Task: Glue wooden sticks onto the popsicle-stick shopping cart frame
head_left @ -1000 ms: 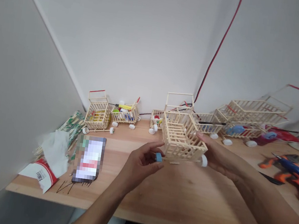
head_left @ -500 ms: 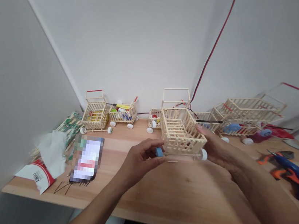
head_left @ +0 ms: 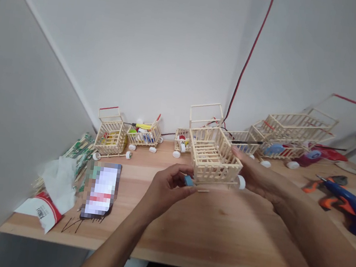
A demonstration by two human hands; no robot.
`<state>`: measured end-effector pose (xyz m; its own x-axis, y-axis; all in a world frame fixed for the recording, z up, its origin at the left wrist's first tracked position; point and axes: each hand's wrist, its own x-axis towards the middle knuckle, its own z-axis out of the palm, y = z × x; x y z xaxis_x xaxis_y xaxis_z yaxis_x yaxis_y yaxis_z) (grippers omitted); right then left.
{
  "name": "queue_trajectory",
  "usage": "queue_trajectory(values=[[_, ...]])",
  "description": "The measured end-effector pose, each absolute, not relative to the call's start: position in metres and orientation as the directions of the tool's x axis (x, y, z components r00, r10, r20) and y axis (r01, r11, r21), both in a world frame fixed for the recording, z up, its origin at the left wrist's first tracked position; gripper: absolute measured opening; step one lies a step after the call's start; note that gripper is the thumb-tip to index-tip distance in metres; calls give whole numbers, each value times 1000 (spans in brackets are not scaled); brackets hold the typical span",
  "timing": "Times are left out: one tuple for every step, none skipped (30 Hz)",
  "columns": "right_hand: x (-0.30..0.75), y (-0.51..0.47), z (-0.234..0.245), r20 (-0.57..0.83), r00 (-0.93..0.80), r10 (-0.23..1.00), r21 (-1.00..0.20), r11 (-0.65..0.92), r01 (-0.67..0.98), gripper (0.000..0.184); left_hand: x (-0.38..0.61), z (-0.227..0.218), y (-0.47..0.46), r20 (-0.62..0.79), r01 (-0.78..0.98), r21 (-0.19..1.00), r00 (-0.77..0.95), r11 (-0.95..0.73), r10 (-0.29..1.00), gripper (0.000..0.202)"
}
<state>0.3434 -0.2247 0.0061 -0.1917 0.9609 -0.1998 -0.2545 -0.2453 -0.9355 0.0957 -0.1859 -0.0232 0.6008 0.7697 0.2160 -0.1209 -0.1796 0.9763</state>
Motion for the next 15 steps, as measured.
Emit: queue_trajectory(values=[[343,-225,6,-194,-190,963,-940,-238,-244,61,96,-24,-185,208,-124,978,611,-167,764,34],[343,-226,6,-188,-189,964,-945,-230,-232,62,96,-24,-184,202,-129,979,619,-156,759,34],[342,-226,6,-184,-188,965,-950,-224,-220,62,96,-25,-183,200,-134,980,623,-148,756,34],[341,-227,7,-182,-188,965,-953,-220,-209,62,96,-26,-182,198,-138,980,625,-143,755,34],[340,-227,7,-185,-188,965,-955,-222,-199,62,96,-27,-182,198,-141,980,626,-140,754,34],[339,-228,8,-189,-189,964,-955,-225,-192,62,97,-27,-181,197,-143,980,625,-137,756,35],[338,-228,9,-193,-189,963,-955,-229,-188,62,97,-28,-180,194,-144,981,624,-133,757,35],[336,-229,10,-196,-189,962,-954,-231,-189,62,97,-28,-180,188,-144,982,622,-125,760,35],[335,-229,12,-192,-192,962,-953,-229,-197,63,97,-28,-180,181,-143,983,620,-117,764,34],[333,-229,13,-182,-202,962,-952,-224,-209,65,97,-27,-180,176,-143,984,616,-110,768,34],[332,-229,15,-167,-216,962,-950,-215,-224,67,97,-27,-180,170,-143,984,614,-103,770,34],[332,-230,16,-150,-233,961,-949,-206,-240,69,97,-26,-180,165,-144,985,614,-96,772,34],[332,-230,16,-134,-248,959,-948,-197,-251,72,97,-25,-180,162,-147,985,614,-90,772,35],[333,-230,16,-117,-254,960,-950,-182,-252,74,97,-25,-180,159,-149,985,613,-84,774,35],[335,-230,14,-97,-246,964,-959,-157,-237,74,97,-24,-179,158,-154,985,611,-79,776,36]])
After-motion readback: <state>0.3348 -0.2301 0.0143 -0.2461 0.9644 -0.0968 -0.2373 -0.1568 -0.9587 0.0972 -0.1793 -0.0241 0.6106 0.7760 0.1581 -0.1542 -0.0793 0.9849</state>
